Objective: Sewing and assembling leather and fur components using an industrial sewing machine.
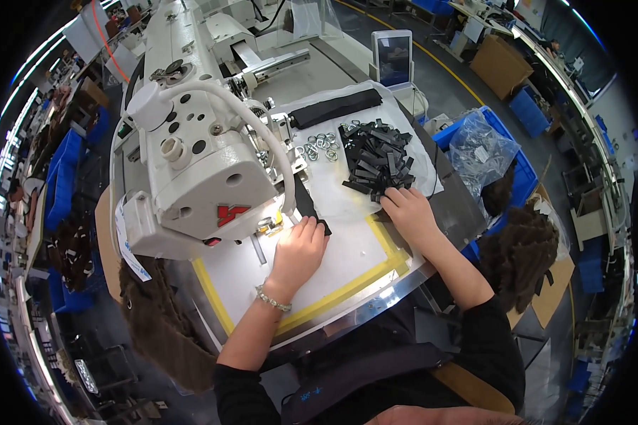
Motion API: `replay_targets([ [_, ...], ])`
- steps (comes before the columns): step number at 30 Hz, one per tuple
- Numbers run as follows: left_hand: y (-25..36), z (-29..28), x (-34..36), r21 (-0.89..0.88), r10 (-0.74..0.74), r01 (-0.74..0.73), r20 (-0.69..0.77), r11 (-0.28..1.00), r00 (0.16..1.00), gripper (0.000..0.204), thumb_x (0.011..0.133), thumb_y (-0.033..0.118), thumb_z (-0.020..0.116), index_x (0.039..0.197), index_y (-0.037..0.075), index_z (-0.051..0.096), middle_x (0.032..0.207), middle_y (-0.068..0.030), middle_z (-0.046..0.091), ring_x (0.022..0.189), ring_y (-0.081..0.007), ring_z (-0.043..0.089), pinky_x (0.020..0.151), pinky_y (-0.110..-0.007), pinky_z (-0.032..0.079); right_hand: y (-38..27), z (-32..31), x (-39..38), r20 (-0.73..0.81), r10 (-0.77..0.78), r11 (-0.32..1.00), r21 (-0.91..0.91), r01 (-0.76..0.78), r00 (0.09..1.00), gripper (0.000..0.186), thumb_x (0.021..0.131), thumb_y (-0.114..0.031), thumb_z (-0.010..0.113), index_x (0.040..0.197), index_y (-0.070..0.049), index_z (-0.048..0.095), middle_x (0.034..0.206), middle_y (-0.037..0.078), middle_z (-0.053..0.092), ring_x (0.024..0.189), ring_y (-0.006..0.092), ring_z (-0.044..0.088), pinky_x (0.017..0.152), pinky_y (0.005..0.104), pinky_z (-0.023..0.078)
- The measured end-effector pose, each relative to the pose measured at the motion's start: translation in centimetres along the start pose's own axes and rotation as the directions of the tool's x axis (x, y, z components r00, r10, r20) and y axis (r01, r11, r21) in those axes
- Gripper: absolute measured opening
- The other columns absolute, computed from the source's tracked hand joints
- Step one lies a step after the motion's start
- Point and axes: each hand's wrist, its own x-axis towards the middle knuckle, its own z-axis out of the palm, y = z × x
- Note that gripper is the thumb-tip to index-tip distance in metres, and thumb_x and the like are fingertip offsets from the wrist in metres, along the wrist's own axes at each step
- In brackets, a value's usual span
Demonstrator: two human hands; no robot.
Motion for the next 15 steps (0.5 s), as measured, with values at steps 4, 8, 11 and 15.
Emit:
replay_targets([
  [4,-0.3,-0.1,-0.3,0.029,0.042,-0.041,-0.026,0.999,0.999,0.019,0.079,0.015,0.072,0.092,0.003,0.065,0.100,-0.0104,0.069,0.096,-0.0249,0.068,0.077,-0.035,0.056,0.3,-1.6,0.2,0.082,-0.096,0.993,-0.059,0.101,0.992,0.017,0.070,-0.009,0.059,0.087,-0.008,0.060,0.088,0.004,0.055,0.081,0.0185,0.056,0.075,0.0329,0.042],
  [8,-0.8,-0.6,-0.2,-0.045,0.024,-0.025,-0.027,0.999,0.999,0.017,0.080,0.015,0.072,0.091,0.005,0.066,0.099,-0.0092,0.069,0.094,-0.0235,0.068,0.076,-0.034,0.056,0.3,-2.3,0.4,0.061,-0.126,0.987,-0.096,0.131,0.990,0.008,0.073,-0.013,0.060,0.080,-0.009,0.060,0.083,0.003,0.055,0.081,0.0171,0.056,0.074,0.0314,0.042],
  [11,-1.2,-0.6,-0.4,-0.078,0.014,-0.017,-0.035,0.997,0.999,0.015,0.081,0.015,0.072,0.091,0.005,0.066,0.098,-0.0082,0.070,0.093,-0.0230,0.069,0.076,-0.034,0.056,-1.7,-3.4,1.6,-0.070,-0.101,0.995,-0.018,0.100,0.992,0.016,0.072,-0.012,0.066,0.087,-0.008,0.063,0.092,0.004,0.059,0.086,0.0176,0.058,0.075,0.0312,0.042],
  [15,-1.3,-0.3,-0.4,-0.117,-0.051,0.045,-0.048,0.992,0.998,0.015,0.082,0.014,0.071,0.092,0.005,0.065,0.092,-0.0085,0.070,0.082,-0.0239,0.069,0.069,-0.034,0.056,-4.4,-2.6,2.7,-0.132,-0.127,0.895,0.412,0.171,0.983,0.026,0.071,-0.012,0.075,0.093,-0.010,0.063,0.095,0.005,0.059,0.078,0.0220,0.059,0.071,0.0323,0.044],
])
